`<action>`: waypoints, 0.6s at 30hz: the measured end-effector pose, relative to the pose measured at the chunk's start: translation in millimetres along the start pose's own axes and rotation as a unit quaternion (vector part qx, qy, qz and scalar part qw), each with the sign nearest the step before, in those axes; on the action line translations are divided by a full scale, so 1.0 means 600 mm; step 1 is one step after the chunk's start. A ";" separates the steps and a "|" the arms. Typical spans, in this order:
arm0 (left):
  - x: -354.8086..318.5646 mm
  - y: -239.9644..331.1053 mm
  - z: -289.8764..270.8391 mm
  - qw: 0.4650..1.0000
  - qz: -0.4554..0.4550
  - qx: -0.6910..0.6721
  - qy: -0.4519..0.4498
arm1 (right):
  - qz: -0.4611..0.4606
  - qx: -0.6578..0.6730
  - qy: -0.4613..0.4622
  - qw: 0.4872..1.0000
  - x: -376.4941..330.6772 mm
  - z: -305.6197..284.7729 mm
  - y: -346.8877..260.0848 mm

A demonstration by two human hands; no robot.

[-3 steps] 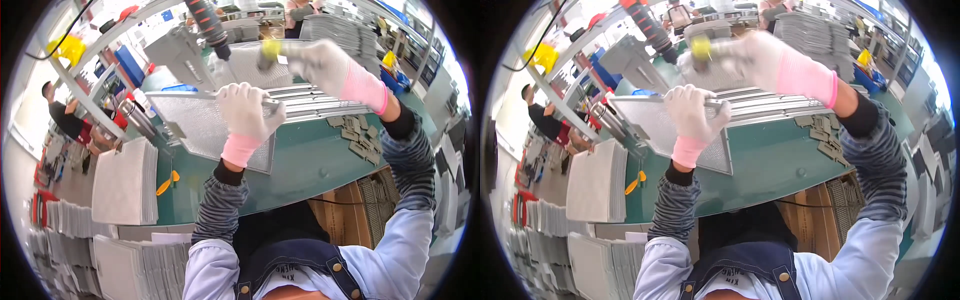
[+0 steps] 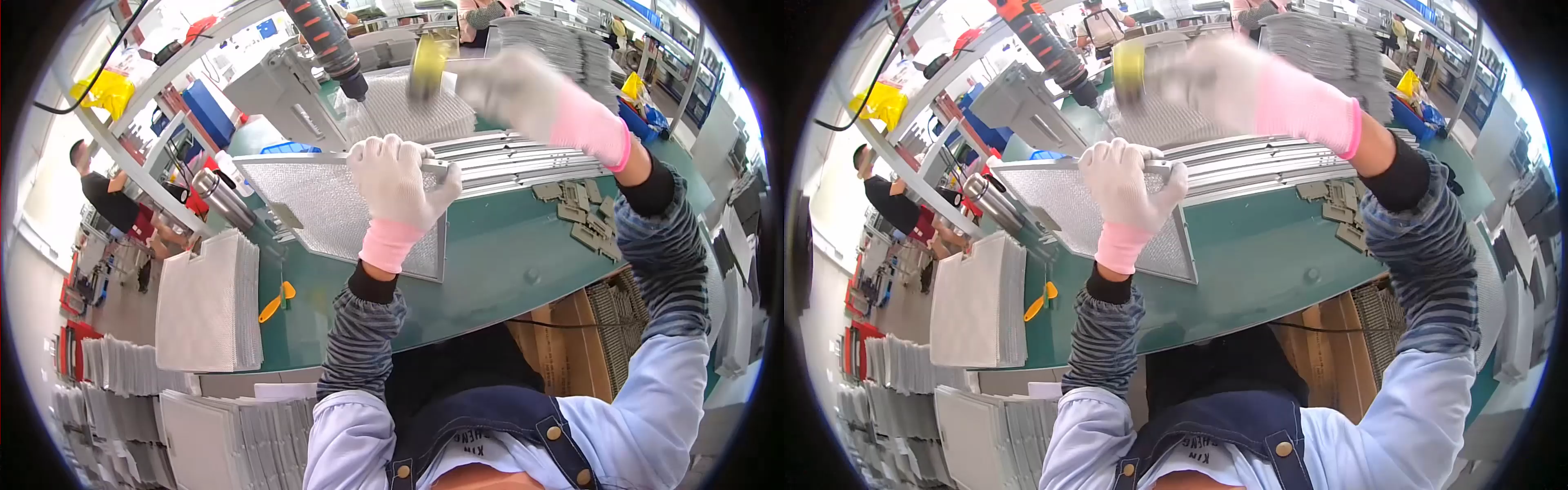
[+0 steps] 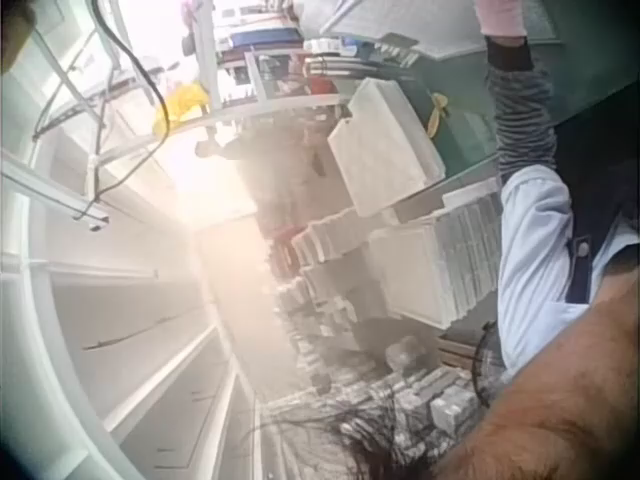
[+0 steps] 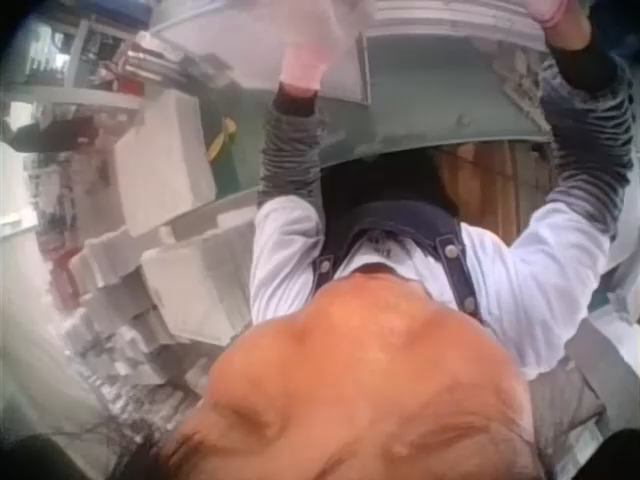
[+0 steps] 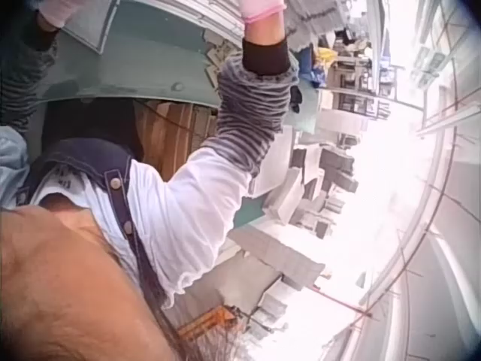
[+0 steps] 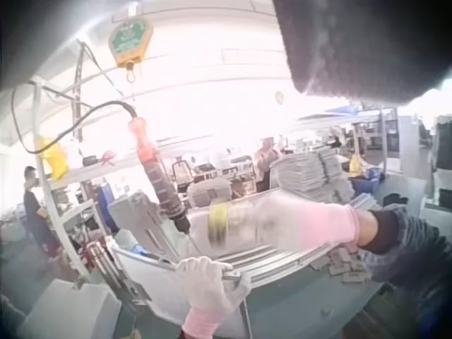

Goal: Assembling industrial mesh air filters by cutting mesh, fitting it into aluminum frames, and securing it with pneumatic tools.

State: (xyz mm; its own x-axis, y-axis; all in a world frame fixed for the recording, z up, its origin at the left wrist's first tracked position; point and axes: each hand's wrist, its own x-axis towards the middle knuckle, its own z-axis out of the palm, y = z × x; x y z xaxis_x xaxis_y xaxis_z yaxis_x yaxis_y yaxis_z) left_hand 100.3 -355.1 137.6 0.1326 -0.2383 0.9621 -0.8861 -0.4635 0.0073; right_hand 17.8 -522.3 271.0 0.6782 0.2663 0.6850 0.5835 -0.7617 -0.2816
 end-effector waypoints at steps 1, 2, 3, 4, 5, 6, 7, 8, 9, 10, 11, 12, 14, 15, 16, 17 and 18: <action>0.002 0.000 -0.003 1.000 0.001 0.015 -0.007 | -0.031 -0.037 -0.144 0.988 -0.001 0.004 -0.001; 0.001 -0.001 -0.007 0.999 0.000 0.031 -0.015 | -0.064 -0.073 -0.285 0.954 -0.001 0.009 -0.005; -0.003 -0.002 -0.008 0.999 0.001 0.035 -0.020 | -0.075 -0.155 -0.307 0.936 -0.002 -0.002 -0.012; -0.003 -0.003 -0.006 1.000 0.010 0.028 -0.003 | -0.075 -0.152 -0.304 0.937 -0.004 0.003 -0.017; -0.004 -0.004 -0.007 1.000 0.017 0.021 0.012 | 0.003 -0.086 -0.207 0.974 -0.006 0.009 -0.020; -0.007 -0.007 -0.012 1.000 0.017 0.023 0.007 | 0.083 -0.017 -0.107 0.991 -0.008 0.015 -0.020; -0.009 -0.007 -0.023 0.999 0.015 0.034 0.000 | 0.003 -0.003 -0.104 0.995 -0.008 0.021 -0.016; -0.011 -0.006 -0.033 0.999 0.011 0.045 -0.009 | 0.005 0.008 -0.106 0.994 -0.020 0.026 -0.017; -0.015 -0.004 -0.044 0.998 0.007 0.051 -0.021 | 0.035 0.003 -0.176 0.984 -0.037 0.030 -0.024; -0.016 0.004 -0.054 0.999 0.002 0.038 -0.027 | 0.065 -0.003 -0.246 0.967 -0.053 0.032 -0.024; -0.019 0.012 -0.065 0.999 -0.002 0.027 -0.034 | 0.017 0.031 -0.192 0.981 -0.079 0.041 0.000; -0.028 0.020 -0.088 0.999 0.002 0.024 -0.026 | 0.020 0.047 -0.194 0.980 -0.111 0.050 0.014; -0.069 0.023 -0.156 0.999 0.015 0.031 -0.027 | 0.232 0.126 -0.190 0.946 -0.180 0.080 0.042; -0.081 0.038 -0.188 0.999 -0.002 0.036 -0.025 | 0.264 0.104 -0.160 0.945 -0.235 0.104 0.087; -0.103 0.042 -0.203 0.997 -0.036 0.030 0.055 | 0.292 0.081 -0.130 0.944 -0.304 0.137 0.135; -0.112 0.053 -0.226 0.996 -0.059 0.039 0.051 | 0.300 -0.060 -0.170 0.937 -0.383 0.166 0.195; -0.115 0.057 -0.241 0.994 -0.055 0.090 0.028 | 0.296 -0.197 -0.208 0.911 -0.440 0.190 0.248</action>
State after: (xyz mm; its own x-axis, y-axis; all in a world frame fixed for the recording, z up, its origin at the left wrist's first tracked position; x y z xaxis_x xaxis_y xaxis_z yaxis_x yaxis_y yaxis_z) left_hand -3.4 -231.1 110.8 0.1949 -0.1321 0.9719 -0.7733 -0.6302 0.0695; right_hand -23.5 -638.8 -28.5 0.9805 -0.1210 0.1549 -0.0888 -0.9758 -0.2000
